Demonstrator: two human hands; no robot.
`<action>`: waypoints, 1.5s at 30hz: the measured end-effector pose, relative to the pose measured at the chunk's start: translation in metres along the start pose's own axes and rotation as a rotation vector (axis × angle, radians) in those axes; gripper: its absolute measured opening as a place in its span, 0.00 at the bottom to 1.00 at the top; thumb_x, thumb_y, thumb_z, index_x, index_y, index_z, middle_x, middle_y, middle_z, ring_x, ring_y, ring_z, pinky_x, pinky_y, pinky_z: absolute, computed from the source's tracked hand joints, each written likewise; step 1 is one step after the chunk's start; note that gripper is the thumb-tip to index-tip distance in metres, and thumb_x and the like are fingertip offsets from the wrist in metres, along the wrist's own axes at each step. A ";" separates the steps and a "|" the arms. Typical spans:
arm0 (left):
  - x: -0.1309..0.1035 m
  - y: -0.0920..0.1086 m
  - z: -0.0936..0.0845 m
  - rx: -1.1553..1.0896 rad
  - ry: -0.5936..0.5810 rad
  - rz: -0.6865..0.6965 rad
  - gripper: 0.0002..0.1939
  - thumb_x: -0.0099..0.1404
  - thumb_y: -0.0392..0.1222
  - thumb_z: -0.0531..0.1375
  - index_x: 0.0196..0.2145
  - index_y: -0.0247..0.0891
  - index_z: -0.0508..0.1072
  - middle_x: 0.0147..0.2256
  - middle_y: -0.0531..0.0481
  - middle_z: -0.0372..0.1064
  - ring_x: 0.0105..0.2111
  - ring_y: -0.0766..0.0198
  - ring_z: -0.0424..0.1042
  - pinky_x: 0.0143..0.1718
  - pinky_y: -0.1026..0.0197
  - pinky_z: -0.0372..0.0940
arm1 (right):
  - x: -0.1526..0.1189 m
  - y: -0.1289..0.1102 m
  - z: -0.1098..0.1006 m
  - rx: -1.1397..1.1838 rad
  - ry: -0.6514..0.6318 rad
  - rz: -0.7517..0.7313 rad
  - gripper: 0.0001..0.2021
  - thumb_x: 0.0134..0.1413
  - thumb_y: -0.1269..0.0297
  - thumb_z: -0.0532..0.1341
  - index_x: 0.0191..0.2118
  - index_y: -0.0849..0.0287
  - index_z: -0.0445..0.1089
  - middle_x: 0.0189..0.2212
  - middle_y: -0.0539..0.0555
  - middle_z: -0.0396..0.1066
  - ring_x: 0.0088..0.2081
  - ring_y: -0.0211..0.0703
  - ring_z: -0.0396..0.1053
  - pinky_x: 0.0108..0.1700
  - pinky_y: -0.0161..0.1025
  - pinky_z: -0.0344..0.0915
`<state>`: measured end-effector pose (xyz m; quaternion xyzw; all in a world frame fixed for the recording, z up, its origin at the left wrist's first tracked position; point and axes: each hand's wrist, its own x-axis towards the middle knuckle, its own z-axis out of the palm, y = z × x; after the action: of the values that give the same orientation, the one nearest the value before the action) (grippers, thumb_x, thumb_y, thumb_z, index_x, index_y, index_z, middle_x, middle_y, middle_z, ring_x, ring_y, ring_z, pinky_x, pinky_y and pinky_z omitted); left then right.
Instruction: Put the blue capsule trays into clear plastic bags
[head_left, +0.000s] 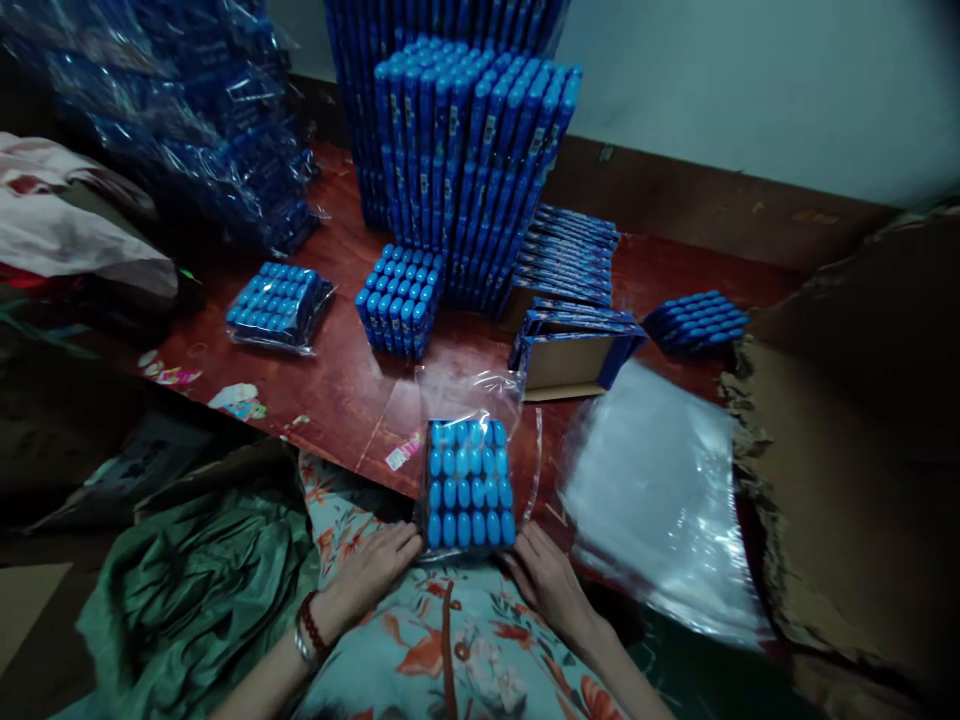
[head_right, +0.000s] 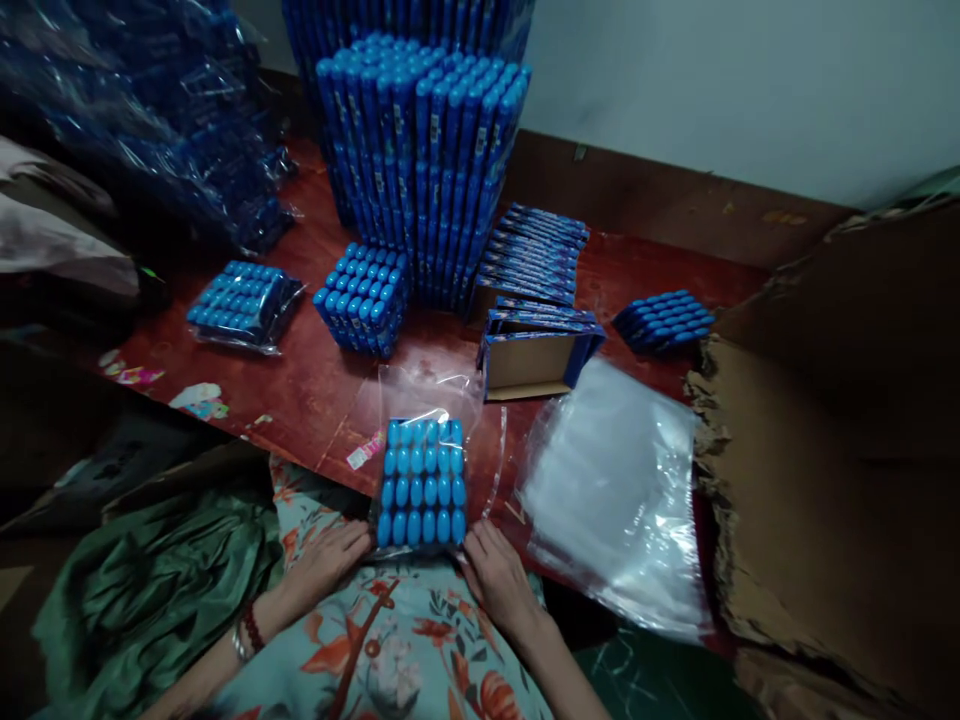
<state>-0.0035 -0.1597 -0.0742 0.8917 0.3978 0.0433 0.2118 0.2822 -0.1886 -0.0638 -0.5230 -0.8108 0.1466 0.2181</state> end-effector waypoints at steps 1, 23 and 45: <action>0.006 -0.001 -0.004 -0.007 0.035 -0.010 0.16 0.60 0.23 0.47 0.37 0.39 0.67 0.36 0.48 0.70 0.35 0.61 0.70 0.39 0.60 0.65 | 0.011 -0.002 -0.002 0.004 0.018 0.007 0.10 0.57 0.69 0.52 0.39 0.48 0.69 0.33 0.53 0.73 0.38 0.52 0.74 0.44 0.48 0.75; 0.105 0.000 -0.243 -0.123 0.868 0.104 0.11 0.67 0.41 0.53 0.30 0.36 0.71 0.28 0.51 0.69 0.30 0.66 0.67 0.34 0.65 0.61 | 0.179 -0.033 -0.170 -0.106 0.660 -0.131 0.13 0.60 0.59 0.56 0.26 0.56 0.66 0.23 0.48 0.68 0.28 0.38 0.66 0.43 0.41 0.63; 0.160 0.006 -0.209 -1.514 0.775 0.024 0.24 0.59 0.57 0.59 0.36 0.30 0.76 0.36 0.41 0.77 0.37 0.57 0.76 0.44 0.54 0.68 | 0.244 -0.040 -0.155 -0.290 0.906 -0.127 0.10 0.62 0.62 0.54 0.43 0.57 0.69 0.39 0.58 0.70 0.44 0.48 0.65 0.47 0.45 0.60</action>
<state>0.0582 0.0254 0.1032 0.4359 0.2965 0.6023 0.5994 0.2419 0.0194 0.1372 -0.5085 -0.6767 -0.2244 0.4829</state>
